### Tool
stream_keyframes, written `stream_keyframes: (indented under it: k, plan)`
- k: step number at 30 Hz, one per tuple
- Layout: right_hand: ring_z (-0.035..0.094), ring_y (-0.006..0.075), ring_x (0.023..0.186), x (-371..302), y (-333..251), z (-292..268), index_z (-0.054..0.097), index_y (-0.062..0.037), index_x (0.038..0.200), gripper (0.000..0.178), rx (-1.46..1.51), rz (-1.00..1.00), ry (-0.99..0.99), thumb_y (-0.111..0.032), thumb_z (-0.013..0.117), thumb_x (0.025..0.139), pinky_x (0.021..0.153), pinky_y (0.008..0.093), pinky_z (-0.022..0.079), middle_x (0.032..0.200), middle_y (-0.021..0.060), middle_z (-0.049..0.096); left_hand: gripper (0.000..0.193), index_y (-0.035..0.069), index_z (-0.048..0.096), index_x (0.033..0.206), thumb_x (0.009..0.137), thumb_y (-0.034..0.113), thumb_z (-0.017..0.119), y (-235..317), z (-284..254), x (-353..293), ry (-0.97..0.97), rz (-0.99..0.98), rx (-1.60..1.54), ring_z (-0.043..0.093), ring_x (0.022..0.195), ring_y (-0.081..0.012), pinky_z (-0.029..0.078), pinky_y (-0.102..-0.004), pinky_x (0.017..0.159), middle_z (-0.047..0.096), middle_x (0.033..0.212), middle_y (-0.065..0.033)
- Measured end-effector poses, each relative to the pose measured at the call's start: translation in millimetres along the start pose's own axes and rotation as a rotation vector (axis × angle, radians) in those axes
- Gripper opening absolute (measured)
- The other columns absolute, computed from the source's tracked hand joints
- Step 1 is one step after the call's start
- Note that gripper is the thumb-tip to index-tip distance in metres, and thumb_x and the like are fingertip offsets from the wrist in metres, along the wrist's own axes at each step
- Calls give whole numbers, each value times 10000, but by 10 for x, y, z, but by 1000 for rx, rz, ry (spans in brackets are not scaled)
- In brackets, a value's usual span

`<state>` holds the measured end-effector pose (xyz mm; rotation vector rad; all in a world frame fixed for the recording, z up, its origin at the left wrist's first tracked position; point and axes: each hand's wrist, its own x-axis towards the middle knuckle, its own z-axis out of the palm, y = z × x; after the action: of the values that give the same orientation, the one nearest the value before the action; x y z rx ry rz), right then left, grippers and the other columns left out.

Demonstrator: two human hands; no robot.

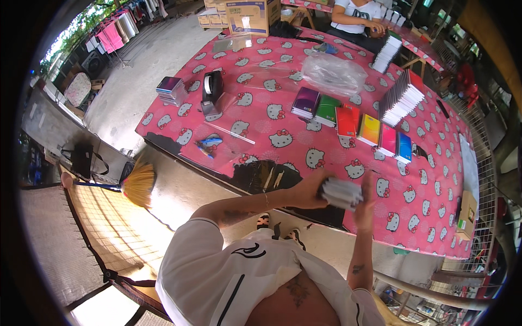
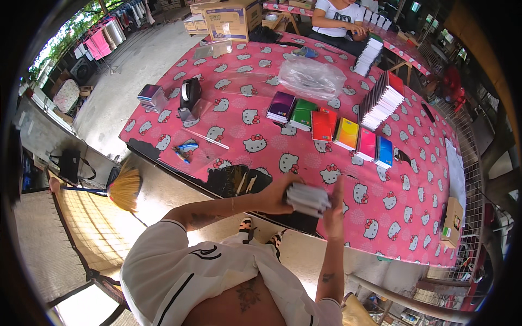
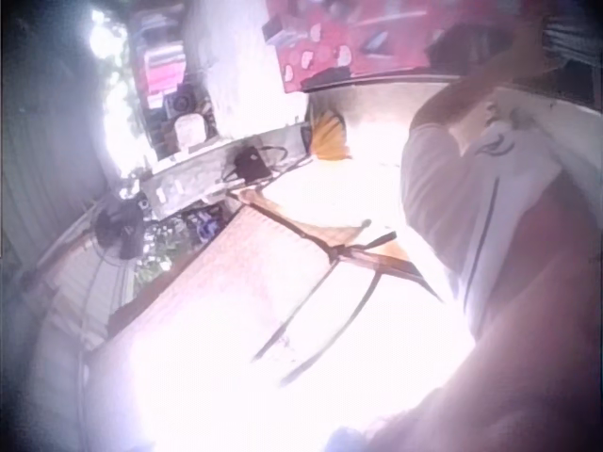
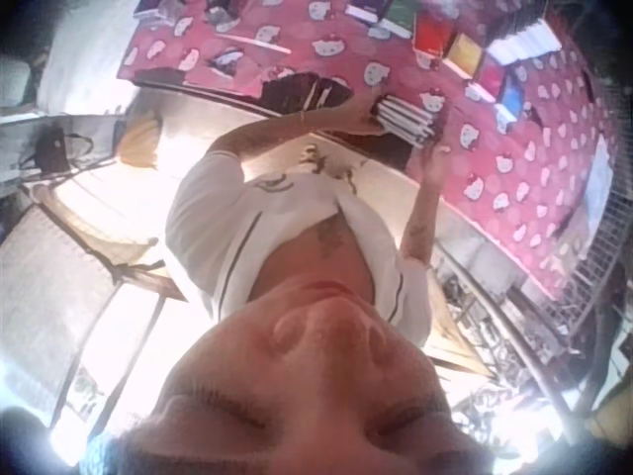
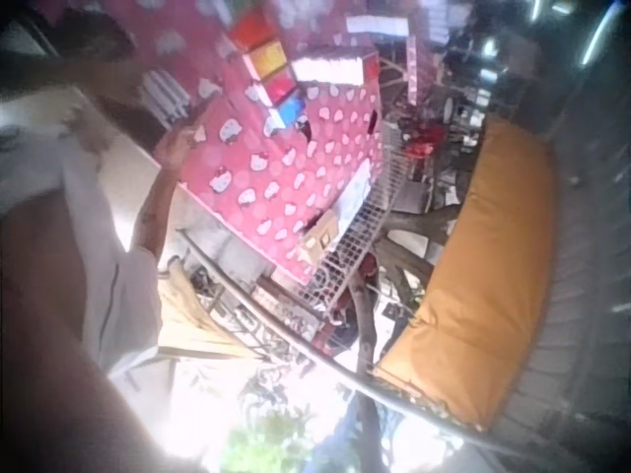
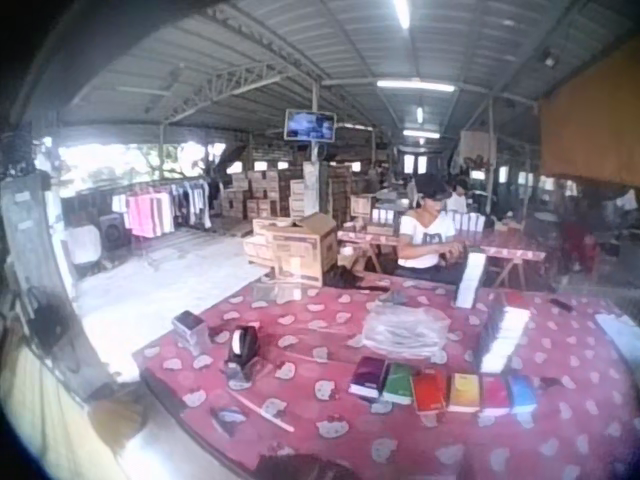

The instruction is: The person organizes small colorful notebooks on a table and places them into clear plastic sleeves using adhesive tape. The person then gathers the sleeved notebooks and places them into a cardboard shipping box.

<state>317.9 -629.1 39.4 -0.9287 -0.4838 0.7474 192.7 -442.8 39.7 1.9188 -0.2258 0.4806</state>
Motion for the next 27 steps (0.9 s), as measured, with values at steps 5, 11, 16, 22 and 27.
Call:
stream_keyframes:
  k: [5,11,16,22,27]
  plan:
    - [458,255,1305,-3,1015,50,191,-65,1531,1117,-278,-114,49,-387,887,719,1085,415,399,1426,134,431,868,51,274,1433,743,61,799,-611,42,-314,176,-256,-400,481,1284,-209,406,-369,1072,503,1318,-133]
    - [532,230,1192,132,1169,234,330,-57,1407,966,-363,-287,142,-201,926,661,1024,379,452,1274,107,518,933,41,283,1412,714,168,889,-857,-72,-321,106,-163,-290,505,1254,-219,422,-390,1054,478,1316,-134]
    - [565,217,1148,223,1167,303,348,-56,1385,992,-489,-234,152,-200,957,615,983,360,483,1237,110,544,986,67,272,1394,683,260,927,-984,-85,-303,74,-181,-330,532,1254,-222,447,-380,1039,518,1328,-124]
    - [627,205,1084,256,1044,182,405,-44,1292,785,-466,-145,81,-73,891,676,948,359,516,1151,109,629,1050,-6,252,1463,698,320,892,-456,-533,-92,-125,-209,200,493,1312,-319,409,-424,1078,474,1387,-199]
    - [633,204,1073,246,1094,97,408,-36,1315,776,-571,-223,73,-46,867,688,916,350,533,1141,110,637,1056,-70,345,1423,680,509,823,260,-278,146,-146,143,886,409,1353,-429,326,-491,1114,461,1377,-262]
